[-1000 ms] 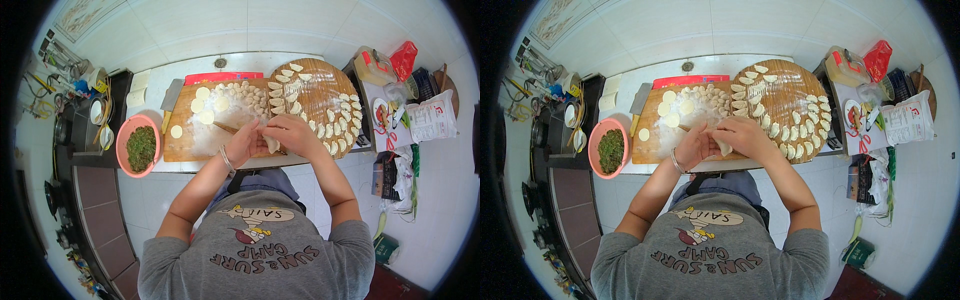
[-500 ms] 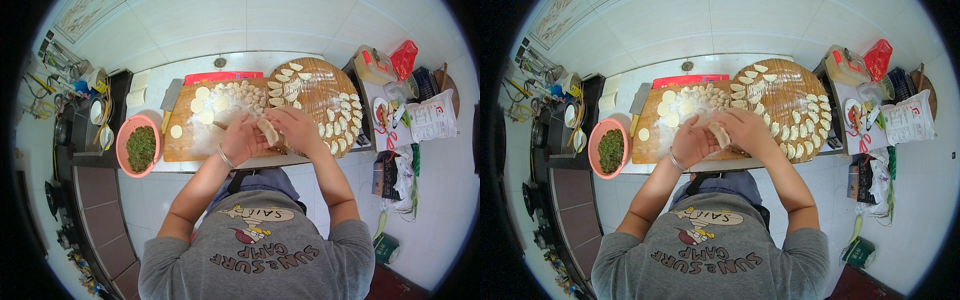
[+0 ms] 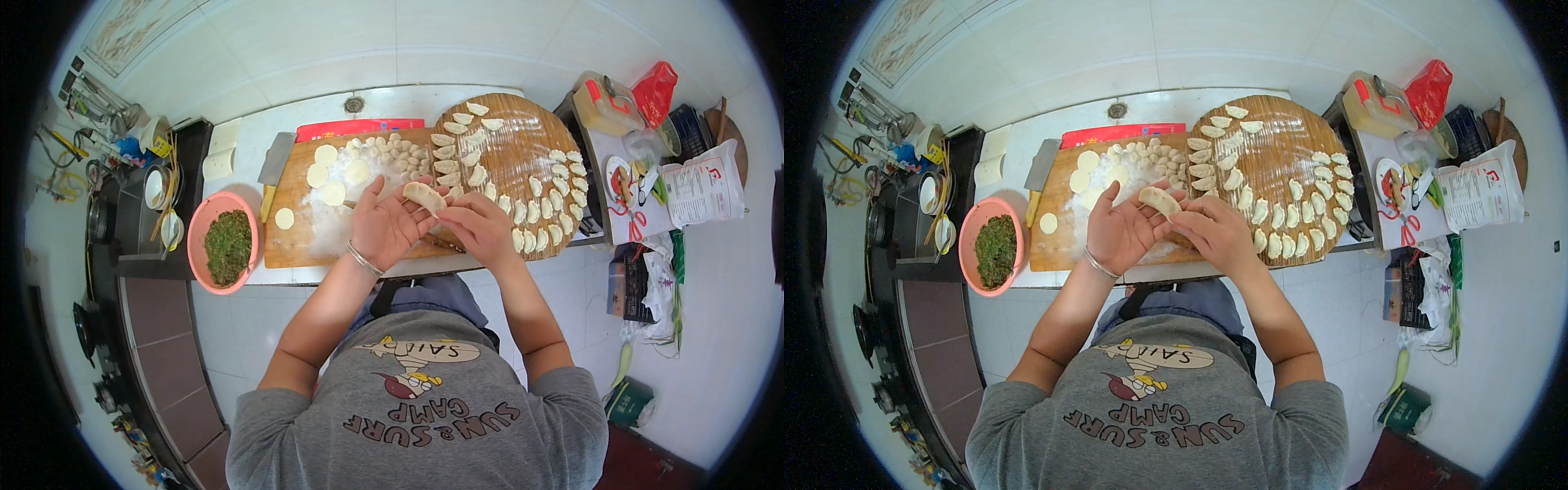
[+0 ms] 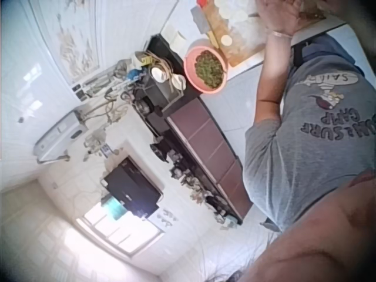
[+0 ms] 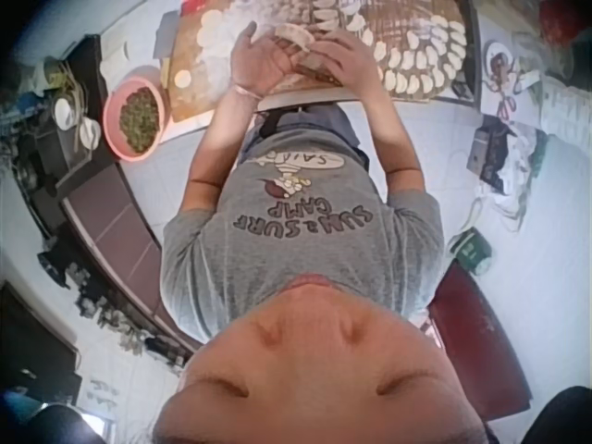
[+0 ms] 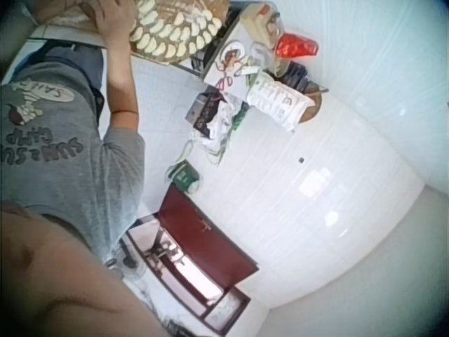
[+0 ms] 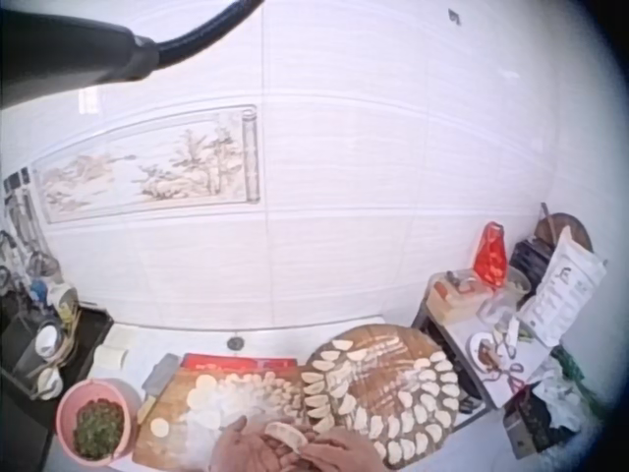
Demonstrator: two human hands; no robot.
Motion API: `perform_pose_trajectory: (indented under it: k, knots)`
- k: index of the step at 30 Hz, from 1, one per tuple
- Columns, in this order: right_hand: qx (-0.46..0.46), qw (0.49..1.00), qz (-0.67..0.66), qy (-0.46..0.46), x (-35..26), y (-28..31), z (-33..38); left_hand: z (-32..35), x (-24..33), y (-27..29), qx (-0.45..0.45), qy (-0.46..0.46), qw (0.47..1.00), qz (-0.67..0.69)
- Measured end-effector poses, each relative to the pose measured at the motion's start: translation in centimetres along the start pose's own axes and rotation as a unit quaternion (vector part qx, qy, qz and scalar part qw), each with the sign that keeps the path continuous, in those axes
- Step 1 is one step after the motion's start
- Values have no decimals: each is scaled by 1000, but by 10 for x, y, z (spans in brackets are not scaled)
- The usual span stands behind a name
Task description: The person fills circular dough wrappers with a green vegetable mixture using a spoon and folds them into dumplings by hand. The finished dumplings are placed in neat rows on a wooden board.
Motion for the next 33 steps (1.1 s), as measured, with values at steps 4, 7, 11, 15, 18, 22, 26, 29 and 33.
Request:
perform_pose_trajectory:
  k: [4, 7, 11, 15, 18, 22, 26, 29, 33]
  knots:
    - [42, 997, 0, -65, 8, 3, 0, -1, -3, -3, -9, -4, 1000, -7]
    - [73, 988, -12, -138, 15, 4, 2, -3, -6, -1, 0, -25, 999, -37]
    - [102, 979, -7, -178, 23, 4, 7, -4, -7, -3, 11, -55, 996, -72]
    - [98, 965, 1, -242, 30, 2, 13, -5, -9, 0, 29, -77, 991, -104]
    - [59, 974, 20, -219, 24, 0, 9, -4, -5, 0, 51, -102, 986, -122]
    - [14, 988, 25, -148, 9, 10, -4, -1, -1, -4, 37, -63, 991, -108]
    - [-24, 999, 19, -20, 3, 11, -10, -2, -5, -1, 4, -29, 995, -91]
    - [-42, 999, -1, -20, 6, 9, -11, -2, -7, -2, 1, -16, 996, -89]
    - [-34, 997, 3, -73, 15, 8, -9, -4, -11, 0, 46, -34, 989, -135]
Point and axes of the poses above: each hand's wrist, its own z-axis away from the middle knuckle, its own y-axis out of the back of the hand, x = y × z, the point moved 9 cm from there along -z, towards the middle knuckle, and after that the axes turned 8 degrees about x, right-handed, at the moved point
